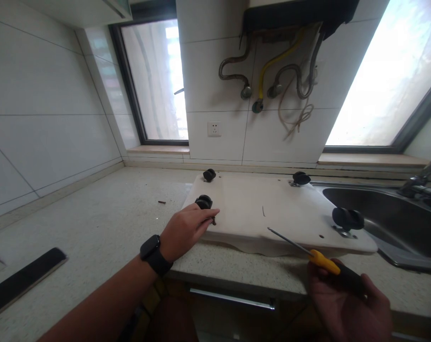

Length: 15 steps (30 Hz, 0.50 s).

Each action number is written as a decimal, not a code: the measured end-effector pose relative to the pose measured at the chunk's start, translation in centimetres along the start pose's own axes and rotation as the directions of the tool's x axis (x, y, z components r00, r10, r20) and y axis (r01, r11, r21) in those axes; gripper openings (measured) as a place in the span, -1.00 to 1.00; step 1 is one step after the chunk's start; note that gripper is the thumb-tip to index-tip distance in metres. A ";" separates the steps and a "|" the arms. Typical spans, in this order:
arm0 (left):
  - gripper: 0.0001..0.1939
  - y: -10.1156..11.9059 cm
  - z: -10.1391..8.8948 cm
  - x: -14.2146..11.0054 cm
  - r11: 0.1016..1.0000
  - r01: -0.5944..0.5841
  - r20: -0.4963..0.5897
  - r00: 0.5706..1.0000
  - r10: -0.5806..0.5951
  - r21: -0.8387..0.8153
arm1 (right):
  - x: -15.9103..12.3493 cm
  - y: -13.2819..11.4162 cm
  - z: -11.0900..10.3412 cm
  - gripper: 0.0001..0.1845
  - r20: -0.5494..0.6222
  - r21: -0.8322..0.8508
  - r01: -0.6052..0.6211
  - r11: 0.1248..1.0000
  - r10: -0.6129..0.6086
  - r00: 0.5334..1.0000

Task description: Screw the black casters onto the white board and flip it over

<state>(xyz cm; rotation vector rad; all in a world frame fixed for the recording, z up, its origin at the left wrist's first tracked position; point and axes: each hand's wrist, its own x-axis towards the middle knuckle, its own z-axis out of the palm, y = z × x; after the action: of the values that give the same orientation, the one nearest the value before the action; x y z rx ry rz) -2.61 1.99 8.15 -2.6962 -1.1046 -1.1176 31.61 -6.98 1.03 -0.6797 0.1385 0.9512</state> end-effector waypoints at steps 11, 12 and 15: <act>-0.65 -0.2 0.4 -0.4 0.995 -0.026 0.044 0.999 0.021 0.101 | 0.0 0.1 0.0 -0.68 0.031 -0.054 0.001 0.999 0.001 1.000; -0.63 -0.2 0.4 -0.4 0.992 -0.035 0.053 0.998 0.029 0.119 | 0.0 0.1 -0.1 -0.68 0.039 -0.062 -0.001 0.998 0.003 0.999; -0.59 0.0 0.3 -0.5 0.986 -0.068 0.059 0.996 0.060 0.151 | 0.2 0.1 -0.5 -0.68 0.076 -0.093 0.003 0.996 0.004 0.997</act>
<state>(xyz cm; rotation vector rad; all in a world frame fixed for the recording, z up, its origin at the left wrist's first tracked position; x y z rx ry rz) -2.68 1.80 7.66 -2.6371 -1.0556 -0.9163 31.71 -7.08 0.52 -0.7282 0.0274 0.9869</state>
